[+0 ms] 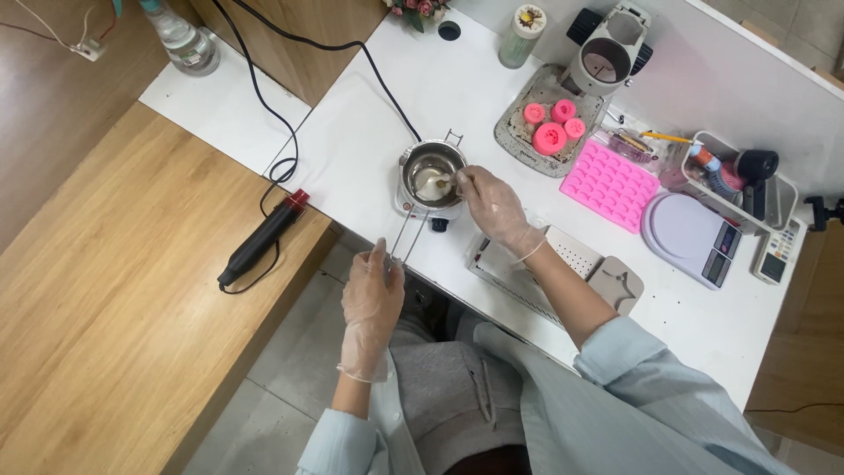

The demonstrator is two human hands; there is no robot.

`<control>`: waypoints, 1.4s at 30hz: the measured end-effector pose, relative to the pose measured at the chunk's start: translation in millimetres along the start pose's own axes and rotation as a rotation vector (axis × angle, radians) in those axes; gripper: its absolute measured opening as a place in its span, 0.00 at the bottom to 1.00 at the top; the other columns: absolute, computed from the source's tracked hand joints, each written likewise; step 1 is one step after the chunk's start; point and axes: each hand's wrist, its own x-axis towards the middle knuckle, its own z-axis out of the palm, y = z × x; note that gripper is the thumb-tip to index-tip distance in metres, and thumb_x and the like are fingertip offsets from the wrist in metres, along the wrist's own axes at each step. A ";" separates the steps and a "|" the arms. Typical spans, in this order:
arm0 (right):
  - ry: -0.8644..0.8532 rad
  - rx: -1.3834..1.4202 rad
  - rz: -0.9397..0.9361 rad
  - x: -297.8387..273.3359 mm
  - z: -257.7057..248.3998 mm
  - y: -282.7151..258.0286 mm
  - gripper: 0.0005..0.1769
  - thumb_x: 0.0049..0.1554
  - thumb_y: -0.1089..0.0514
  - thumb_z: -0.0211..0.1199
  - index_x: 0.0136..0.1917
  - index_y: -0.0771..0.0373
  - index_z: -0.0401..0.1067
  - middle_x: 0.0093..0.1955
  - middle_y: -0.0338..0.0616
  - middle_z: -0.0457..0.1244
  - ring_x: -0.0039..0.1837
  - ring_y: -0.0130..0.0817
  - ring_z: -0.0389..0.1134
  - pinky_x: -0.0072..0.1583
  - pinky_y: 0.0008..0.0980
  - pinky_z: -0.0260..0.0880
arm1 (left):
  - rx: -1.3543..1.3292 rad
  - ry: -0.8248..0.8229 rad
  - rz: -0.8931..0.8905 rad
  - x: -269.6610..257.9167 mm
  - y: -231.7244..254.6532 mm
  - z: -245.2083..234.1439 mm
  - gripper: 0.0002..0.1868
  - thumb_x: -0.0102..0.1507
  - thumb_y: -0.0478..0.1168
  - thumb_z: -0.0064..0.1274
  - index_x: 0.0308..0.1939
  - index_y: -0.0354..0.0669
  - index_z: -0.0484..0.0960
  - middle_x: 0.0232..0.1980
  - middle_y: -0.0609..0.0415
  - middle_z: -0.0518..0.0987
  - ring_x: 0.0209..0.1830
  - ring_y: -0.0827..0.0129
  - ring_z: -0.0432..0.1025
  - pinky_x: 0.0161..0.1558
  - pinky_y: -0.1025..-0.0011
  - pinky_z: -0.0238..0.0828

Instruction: Melt wax in a small metal pot using a heat gun and stir with a spoon to prepare for candle making.

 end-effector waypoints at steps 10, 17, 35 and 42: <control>-0.017 0.171 -0.016 3.0 15.3 15.8 0.16 0.70 0.53 0.48 0.56 0.67 0.71 0.47 0.50 0.70 0.49 0.39 0.73 0.54 0.37 0.73 | 0.000 -0.144 -0.007 22.3 10.9 20.6 0.35 0.67 0.45 0.49 0.78 0.53 0.57 0.52 0.45 0.76 0.45 0.54 0.77 0.43 0.55 0.78; -0.027 0.144 0.092 5.7 5.0 1.8 0.18 0.70 0.52 0.46 0.56 0.67 0.72 0.46 0.47 0.70 0.47 0.35 0.72 0.55 0.34 0.73 | 0.064 -0.089 0.083 22.1 1.6 36.9 0.31 0.71 0.42 0.45 0.79 0.60 0.58 0.38 0.54 0.80 0.30 0.64 0.78 0.32 0.62 0.78; 0.037 0.115 0.121 18.8 22.0 6.0 0.18 0.70 0.53 0.46 0.52 0.67 0.73 0.41 0.50 0.69 0.44 0.40 0.72 0.52 0.36 0.73 | 0.063 -0.058 0.064 24.1 -4.2 56.4 0.33 0.69 0.46 0.47 0.78 0.59 0.58 0.43 0.52 0.79 0.33 0.58 0.79 0.32 0.58 0.79; 0.020 0.124 0.131 19.3 17.2 1.4 0.17 0.69 0.53 0.47 0.53 0.66 0.73 0.41 0.49 0.69 0.44 0.41 0.72 0.51 0.38 0.72 | 0.200 -0.169 0.004 28.0 16.1 34.1 0.35 0.69 0.49 0.45 0.80 0.62 0.52 0.41 0.53 0.80 0.30 0.62 0.79 0.29 0.62 0.79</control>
